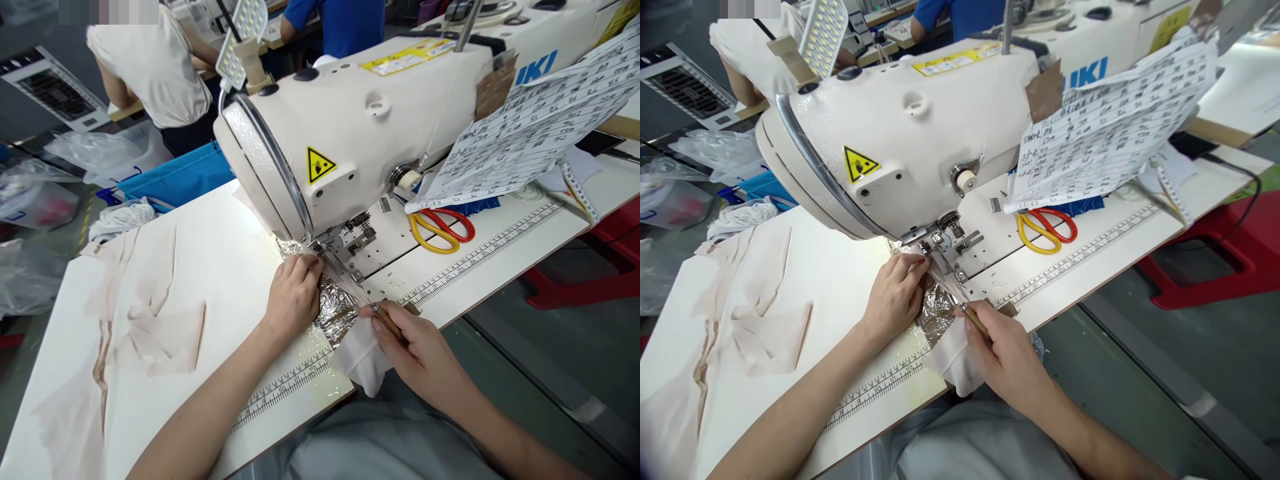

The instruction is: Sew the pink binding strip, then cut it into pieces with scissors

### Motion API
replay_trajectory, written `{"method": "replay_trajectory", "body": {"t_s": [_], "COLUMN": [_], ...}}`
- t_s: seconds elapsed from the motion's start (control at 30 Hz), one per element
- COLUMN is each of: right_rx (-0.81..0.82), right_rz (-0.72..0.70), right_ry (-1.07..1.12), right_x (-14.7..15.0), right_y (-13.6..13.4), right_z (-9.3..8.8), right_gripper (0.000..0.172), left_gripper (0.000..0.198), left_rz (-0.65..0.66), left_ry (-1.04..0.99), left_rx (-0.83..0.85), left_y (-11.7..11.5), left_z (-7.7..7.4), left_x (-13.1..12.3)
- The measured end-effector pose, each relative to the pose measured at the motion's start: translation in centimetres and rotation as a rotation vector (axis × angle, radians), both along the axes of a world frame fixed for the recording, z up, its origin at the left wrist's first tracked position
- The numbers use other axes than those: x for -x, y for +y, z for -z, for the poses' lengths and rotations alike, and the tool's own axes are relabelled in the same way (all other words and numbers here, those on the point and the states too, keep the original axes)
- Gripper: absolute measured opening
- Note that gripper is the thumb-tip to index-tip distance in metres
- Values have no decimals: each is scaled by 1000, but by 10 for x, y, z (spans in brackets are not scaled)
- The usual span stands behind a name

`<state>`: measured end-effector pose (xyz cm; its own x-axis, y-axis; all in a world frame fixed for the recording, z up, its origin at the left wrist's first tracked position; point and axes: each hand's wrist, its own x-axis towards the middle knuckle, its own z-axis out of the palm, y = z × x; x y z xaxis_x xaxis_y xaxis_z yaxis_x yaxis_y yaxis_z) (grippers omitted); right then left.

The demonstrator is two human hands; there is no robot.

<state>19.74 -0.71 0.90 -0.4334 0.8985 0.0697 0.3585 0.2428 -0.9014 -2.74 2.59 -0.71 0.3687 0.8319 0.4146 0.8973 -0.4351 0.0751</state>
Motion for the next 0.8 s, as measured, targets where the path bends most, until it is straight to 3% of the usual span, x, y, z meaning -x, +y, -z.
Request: {"method": "replay_trajectory", "body": {"t_s": [0.3, 0.57, 0.8], "right_rx": [-47, -44, -47], "right_rz": [-16, -1, -2], "right_ry": [-4, -11, 6], "right_x": [8, 15, 16], "right_y": [10, 18, 21], "right_z": [2, 2, 6], "right_gripper": [20, 22, 19], "left_gripper": [27, 35, 32], "left_rz": [40, -45, -1], "left_ry": [-23, 49, -11], "left_rx": [-45, 7, -3], "left_y": [-4, -4, -6], "left_z": [-2, -1, -2], "left_x": [-2, -1, -2]}}
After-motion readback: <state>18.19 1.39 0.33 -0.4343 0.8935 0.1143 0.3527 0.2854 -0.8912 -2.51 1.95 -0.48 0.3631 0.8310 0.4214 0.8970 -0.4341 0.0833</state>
